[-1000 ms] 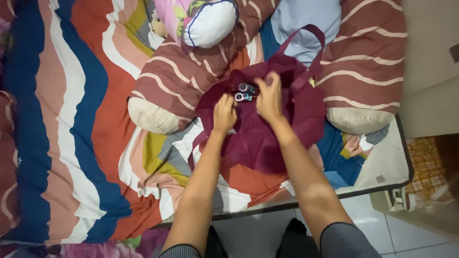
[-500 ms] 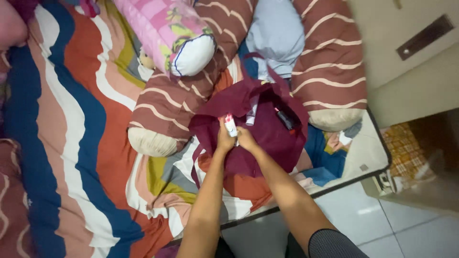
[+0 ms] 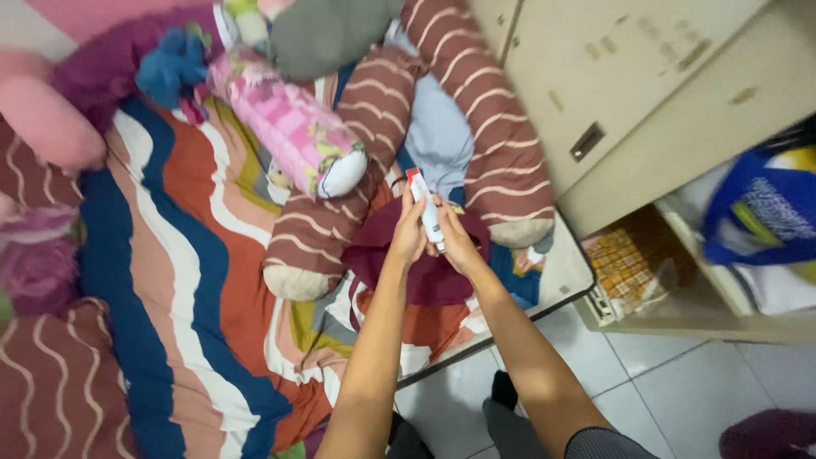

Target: Organizing various household items including tissues, cleaning supplies, and toiletries by taking them from a bag and placing them on a cabinet.

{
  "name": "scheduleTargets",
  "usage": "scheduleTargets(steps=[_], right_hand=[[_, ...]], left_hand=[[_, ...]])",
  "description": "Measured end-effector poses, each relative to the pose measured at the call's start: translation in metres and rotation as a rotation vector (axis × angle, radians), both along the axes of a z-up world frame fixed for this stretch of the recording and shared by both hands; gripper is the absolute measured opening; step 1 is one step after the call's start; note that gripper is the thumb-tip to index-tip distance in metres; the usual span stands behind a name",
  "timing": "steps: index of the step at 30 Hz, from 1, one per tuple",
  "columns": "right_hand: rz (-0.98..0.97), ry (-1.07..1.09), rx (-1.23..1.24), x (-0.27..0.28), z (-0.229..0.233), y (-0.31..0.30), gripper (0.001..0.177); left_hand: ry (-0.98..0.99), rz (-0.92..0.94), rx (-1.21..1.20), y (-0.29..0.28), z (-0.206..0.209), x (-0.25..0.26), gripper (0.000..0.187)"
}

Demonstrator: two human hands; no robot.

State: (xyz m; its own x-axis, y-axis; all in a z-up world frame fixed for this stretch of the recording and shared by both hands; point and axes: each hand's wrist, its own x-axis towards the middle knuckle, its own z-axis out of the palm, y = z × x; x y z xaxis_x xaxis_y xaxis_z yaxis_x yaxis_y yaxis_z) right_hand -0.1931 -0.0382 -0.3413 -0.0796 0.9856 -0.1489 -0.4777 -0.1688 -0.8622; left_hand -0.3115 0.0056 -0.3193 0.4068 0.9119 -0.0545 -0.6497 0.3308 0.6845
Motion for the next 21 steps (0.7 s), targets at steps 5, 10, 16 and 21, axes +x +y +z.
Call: scheduleTargets(steps=[5, 10, 16, 21], right_hand=[[-0.096, -0.052, 0.144, 0.046, 0.13, -0.024, 0.062], [-0.256, -0.116, 0.228, 0.119, 0.208, -0.064, 0.058], [-0.406, -0.135, 0.162, 0.203, 0.279, -0.118, 0.043], [-0.589, -0.09, 0.29, 0.282, 0.309, -0.146, 0.036]], left_hand=[[-0.144, -0.119, 0.038, -0.011, 0.127, 0.048, 0.059], [-0.011, -0.085, 0.205, -0.031, 0.233, 0.119, 0.048], [0.361, 0.05, 0.636, -0.06, 0.312, 0.215, 0.034], [0.353, -0.15, 0.574, -0.094, 0.291, 0.309, 0.041]])
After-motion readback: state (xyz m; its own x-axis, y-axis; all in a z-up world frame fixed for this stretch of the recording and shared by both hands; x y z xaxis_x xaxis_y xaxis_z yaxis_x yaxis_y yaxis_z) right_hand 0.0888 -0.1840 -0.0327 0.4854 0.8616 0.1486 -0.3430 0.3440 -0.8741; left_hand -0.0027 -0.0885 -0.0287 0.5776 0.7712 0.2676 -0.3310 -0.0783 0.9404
